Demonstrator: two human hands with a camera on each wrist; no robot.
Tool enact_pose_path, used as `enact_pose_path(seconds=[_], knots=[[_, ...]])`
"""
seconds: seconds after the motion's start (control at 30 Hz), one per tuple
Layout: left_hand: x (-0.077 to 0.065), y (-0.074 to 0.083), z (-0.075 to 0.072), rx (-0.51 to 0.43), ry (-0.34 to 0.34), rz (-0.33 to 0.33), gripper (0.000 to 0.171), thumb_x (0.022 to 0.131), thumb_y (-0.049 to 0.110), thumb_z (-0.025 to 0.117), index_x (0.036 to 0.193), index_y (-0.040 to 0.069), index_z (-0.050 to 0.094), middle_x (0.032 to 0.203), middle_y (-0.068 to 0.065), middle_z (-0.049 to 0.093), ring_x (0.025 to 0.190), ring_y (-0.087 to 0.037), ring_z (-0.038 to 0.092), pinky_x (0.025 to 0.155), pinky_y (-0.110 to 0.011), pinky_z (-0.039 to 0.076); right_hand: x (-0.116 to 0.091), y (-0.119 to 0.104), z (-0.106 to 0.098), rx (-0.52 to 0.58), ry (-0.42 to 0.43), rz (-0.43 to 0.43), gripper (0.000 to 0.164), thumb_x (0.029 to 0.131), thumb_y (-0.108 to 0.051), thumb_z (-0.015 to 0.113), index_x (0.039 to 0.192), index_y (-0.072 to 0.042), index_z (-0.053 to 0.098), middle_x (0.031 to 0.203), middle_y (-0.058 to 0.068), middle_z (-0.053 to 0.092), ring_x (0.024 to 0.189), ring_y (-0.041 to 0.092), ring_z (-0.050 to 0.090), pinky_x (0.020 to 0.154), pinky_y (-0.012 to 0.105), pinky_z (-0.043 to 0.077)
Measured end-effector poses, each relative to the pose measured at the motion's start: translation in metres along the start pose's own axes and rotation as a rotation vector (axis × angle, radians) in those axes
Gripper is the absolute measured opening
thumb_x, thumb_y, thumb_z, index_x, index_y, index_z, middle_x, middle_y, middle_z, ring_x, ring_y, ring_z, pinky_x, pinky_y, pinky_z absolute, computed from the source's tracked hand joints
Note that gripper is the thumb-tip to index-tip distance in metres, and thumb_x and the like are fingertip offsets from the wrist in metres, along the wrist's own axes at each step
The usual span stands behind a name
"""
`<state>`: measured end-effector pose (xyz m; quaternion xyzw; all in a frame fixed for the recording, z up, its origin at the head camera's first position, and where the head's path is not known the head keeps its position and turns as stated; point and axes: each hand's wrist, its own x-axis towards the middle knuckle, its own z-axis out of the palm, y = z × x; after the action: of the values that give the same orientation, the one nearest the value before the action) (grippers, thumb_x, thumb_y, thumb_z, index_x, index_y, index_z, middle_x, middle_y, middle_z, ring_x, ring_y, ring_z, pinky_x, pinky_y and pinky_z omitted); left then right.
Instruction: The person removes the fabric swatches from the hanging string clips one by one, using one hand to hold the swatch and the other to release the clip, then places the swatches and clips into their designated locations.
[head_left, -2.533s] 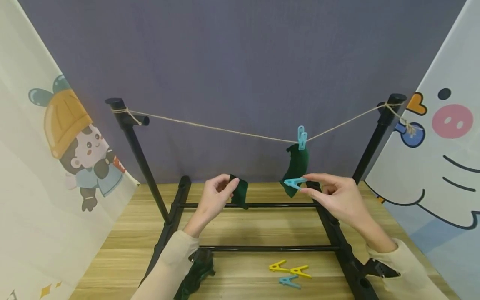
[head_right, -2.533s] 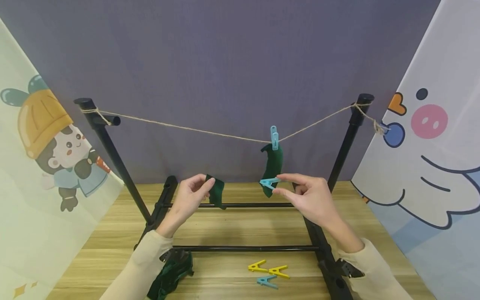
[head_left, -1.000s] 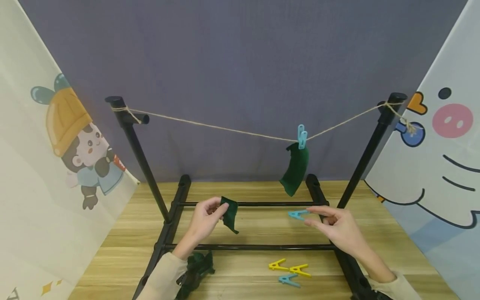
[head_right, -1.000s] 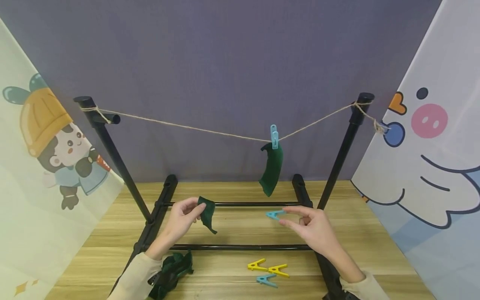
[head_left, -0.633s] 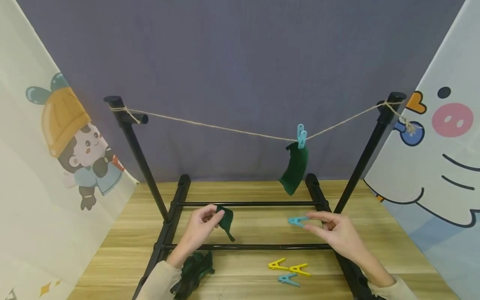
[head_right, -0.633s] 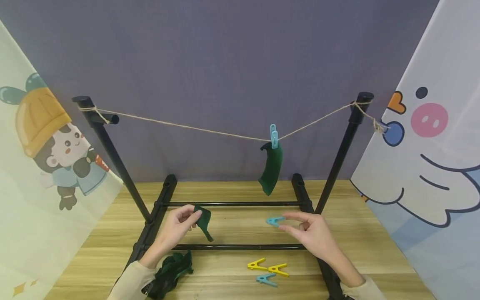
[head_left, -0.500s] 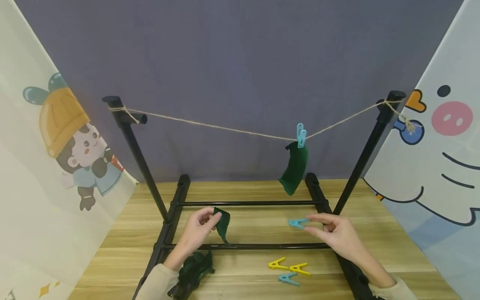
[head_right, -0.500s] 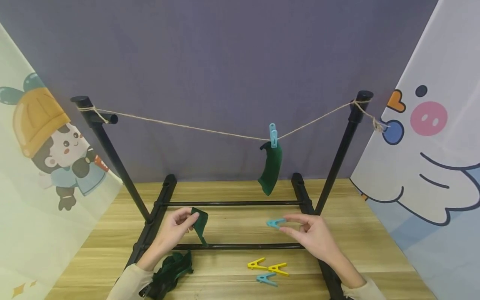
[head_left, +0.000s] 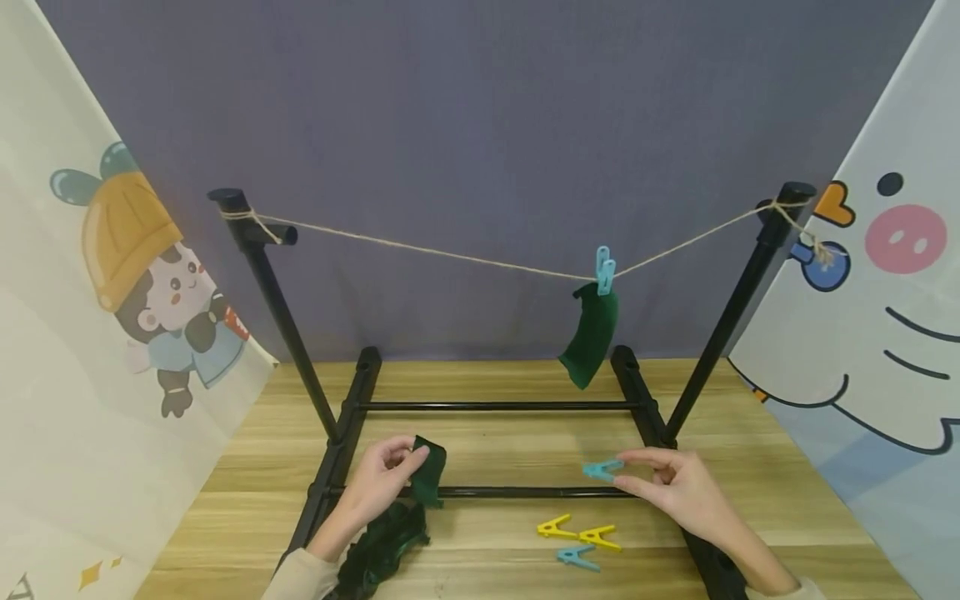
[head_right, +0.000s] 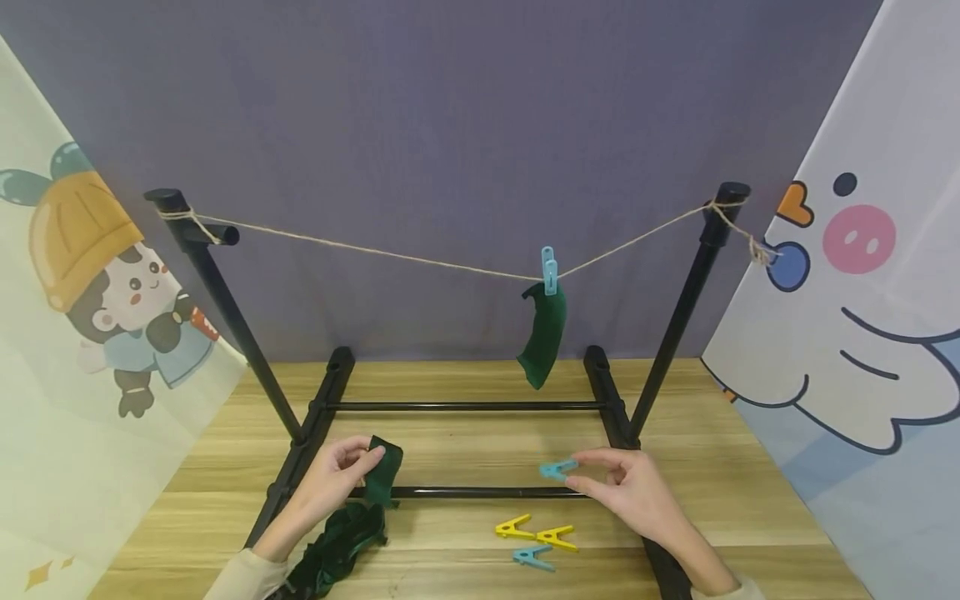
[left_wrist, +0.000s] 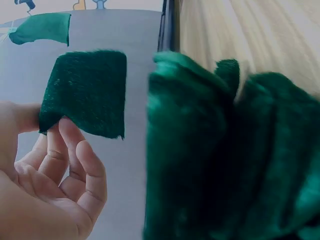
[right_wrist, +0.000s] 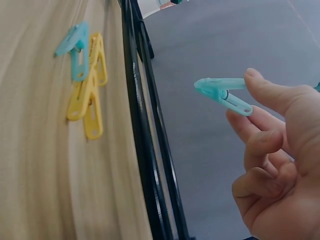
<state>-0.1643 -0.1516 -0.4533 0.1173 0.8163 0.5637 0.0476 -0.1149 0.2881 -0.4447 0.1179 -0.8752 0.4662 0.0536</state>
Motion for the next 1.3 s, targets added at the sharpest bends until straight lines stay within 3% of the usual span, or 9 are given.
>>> enact_pose_path(seconds=[0.2, 0.4, 0.53, 0.63, 0.8, 0.9, 1.0, 1.3], knots=[[-0.006, -0.008, -0.005, 0.045, -0.051, -0.008, 0.023, 0.108, 0.026, 0.064, 0.103, 0.004, 0.071, 0.071, 0.003, 0.055, 0.065, -0.006, 0.052, 0.063, -0.022, 0.047, -0.006, 0.006, -0.002, 0.016, -0.079, 0.074, 0.037, 0.094, -0.023, 0.083, 0.123, -0.002, 0.077, 0.053, -0.013, 0.036, 0.048, -0.002, 0.028, 0.042, 0.02, 0.03], [-0.014, -0.015, -0.01, 0.094, -0.128, 0.006, 0.031, 0.108, 0.027, 0.063, 0.087, 0.005, 0.058, 0.072, 0.005, 0.05, 0.066, -0.004, 0.048, 0.062, -0.022, 0.041, -0.01, 0.016, -0.003, 0.068, -0.149, 0.074, 0.032, 0.095, -0.022, 0.081, 0.121, -0.004, 0.079, 0.076, -0.002, 0.072, 0.047, -0.003, 0.03, 0.042, 0.021, 0.033], [-0.018, -0.02, -0.014, 0.132, -0.173, 0.027, 0.028, 0.108, 0.028, 0.063, 0.09, 0.006, 0.062, 0.076, 0.006, 0.052, 0.069, -0.003, 0.05, 0.062, -0.022, 0.042, -0.012, 0.021, -0.001, 0.074, -0.184, 0.106, 0.03, 0.094, -0.024, 0.082, 0.12, -0.007, 0.08, 0.067, -0.004, 0.064, 0.046, -0.003, 0.029, 0.041, 0.02, 0.033], [-0.021, -0.023, -0.016, 0.157, -0.187, 0.019, 0.025, 0.108, 0.029, 0.064, 0.097, 0.006, 0.067, 0.08, 0.005, 0.055, 0.072, -0.003, 0.052, 0.063, -0.021, 0.044, -0.014, 0.024, 0.0, 0.059, -0.19, 0.118, 0.032, 0.094, -0.025, 0.083, 0.12, -0.007, 0.08, 0.07, -0.012, 0.06, 0.047, -0.003, 0.029, 0.041, 0.02, 0.033], [-0.026, -0.028, -0.024, 0.163, -0.225, 0.009, 0.021, 0.107, 0.025, 0.065, 0.102, 0.005, 0.07, 0.084, 0.004, 0.058, 0.073, -0.003, 0.052, 0.063, -0.021, 0.044, -0.014, 0.033, 0.001, 0.069, -0.242, 0.146, 0.035, 0.096, -0.026, 0.08, 0.124, -0.004, 0.078, 0.073, -0.008, 0.062, 0.045, -0.002, 0.028, 0.042, 0.018, 0.032], [-0.03, -0.031, -0.028, 0.174, -0.278, 0.021, 0.019, 0.107, 0.022, 0.065, 0.097, 0.006, 0.068, 0.082, 0.005, 0.056, 0.069, -0.001, 0.05, 0.061, -0.021, 0.043, -0.015, 0.038, 0.002, 0.084, -0.287, 0.168, 0.035, 0.098, -0.026, 0.079, 0.126, -0.004, 0.077, 0.093, 0.004, 0.075, 0.045, -0.001, 0.027, 0.043, 0.019, 0.033], [-0.034, -0.034, -0.031, 0.212, -0.313, 0.024, 0.018, 0.106, 0.021, 0.066, 0.094, 0.008, 0.066, 0.081, 0.005, 0.057, 0.067, -0.001, 0.049, 0.06, -0.021, 0.043, -0.016, 0.042, 0.003, 0.093, -0.306, 0.169, 0.035, 0.098, -0.026, 0.078, 0.126, -0.004, 0.077, 0.119, 0.014, 0.077, 0.045, 0.0, 0.028, 0.043, 0.02, 0.034], [-0.04, -0.038, -0.036, 0.344, -0.317, -0.005, 0.008, 0.102, 0.019, 0.072, 0.1, 0.011, 0.07, 0.083, 0.003, 0.066, 0.069, -0.004, 0.053, 0.063, -0.022, 0.045, -0.016, 0.046, 0.006, 0.056, -0.357, 0.147, 0.034, 0.098, -0.027, 0.078, 0.124, -0.004, 0.077, 0.114, 0.01, 0.079, 0.048, -0.001, 0.03, 0.045, 0.019, 0.035]])
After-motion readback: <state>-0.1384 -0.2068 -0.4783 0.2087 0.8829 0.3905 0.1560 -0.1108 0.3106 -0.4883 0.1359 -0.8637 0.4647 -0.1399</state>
